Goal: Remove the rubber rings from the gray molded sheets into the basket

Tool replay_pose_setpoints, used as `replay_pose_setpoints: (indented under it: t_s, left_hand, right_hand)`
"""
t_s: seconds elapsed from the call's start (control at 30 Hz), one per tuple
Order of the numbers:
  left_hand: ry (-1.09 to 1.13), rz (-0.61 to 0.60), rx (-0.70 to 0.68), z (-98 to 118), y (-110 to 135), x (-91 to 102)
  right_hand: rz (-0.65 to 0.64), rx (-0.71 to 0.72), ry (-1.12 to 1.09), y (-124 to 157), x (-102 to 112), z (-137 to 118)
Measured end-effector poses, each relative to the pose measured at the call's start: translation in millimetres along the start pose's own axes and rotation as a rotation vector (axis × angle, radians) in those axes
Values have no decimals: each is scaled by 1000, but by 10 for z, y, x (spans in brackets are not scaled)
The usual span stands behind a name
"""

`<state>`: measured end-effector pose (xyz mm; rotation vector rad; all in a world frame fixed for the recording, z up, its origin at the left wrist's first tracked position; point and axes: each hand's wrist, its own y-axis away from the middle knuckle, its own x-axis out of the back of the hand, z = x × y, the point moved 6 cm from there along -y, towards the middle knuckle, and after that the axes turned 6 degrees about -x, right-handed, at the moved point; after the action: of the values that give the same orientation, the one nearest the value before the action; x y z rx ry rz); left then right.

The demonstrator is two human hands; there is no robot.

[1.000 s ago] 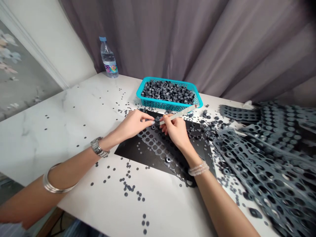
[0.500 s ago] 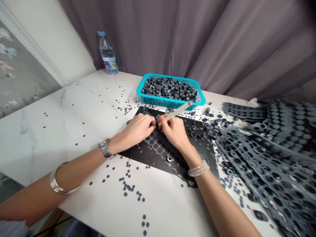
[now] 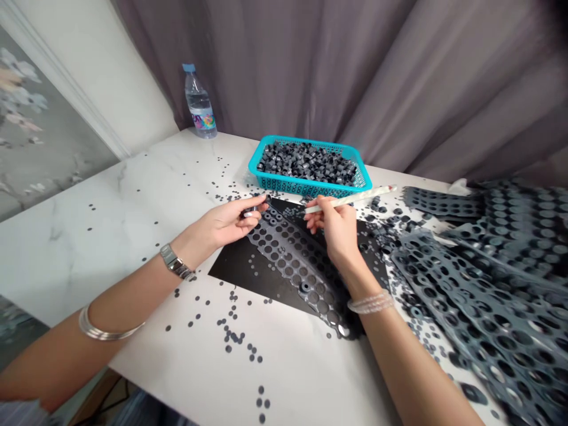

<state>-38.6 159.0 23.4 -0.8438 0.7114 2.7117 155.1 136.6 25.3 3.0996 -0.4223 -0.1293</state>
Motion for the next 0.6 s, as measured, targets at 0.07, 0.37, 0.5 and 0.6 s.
replay_pose_setpoints:
  t_s: [0.07,0.37,0.5,0.6]
  left_hand:
    - [27,0,14,-53,9,-40]
    - [149,-29,34,-84,132,-185]
    - [171,-43,25,-103,148,-200]
    - [186,-42,27,-109,161,-215]
  right_hand:
    - [13,-2,-41,-22,38,-17]
    - [-20,-19,-26,-9,11,34]
    - [-25,-27,-23,-11,12,50]
    - [-36,-32,-3,-19,-3,56]
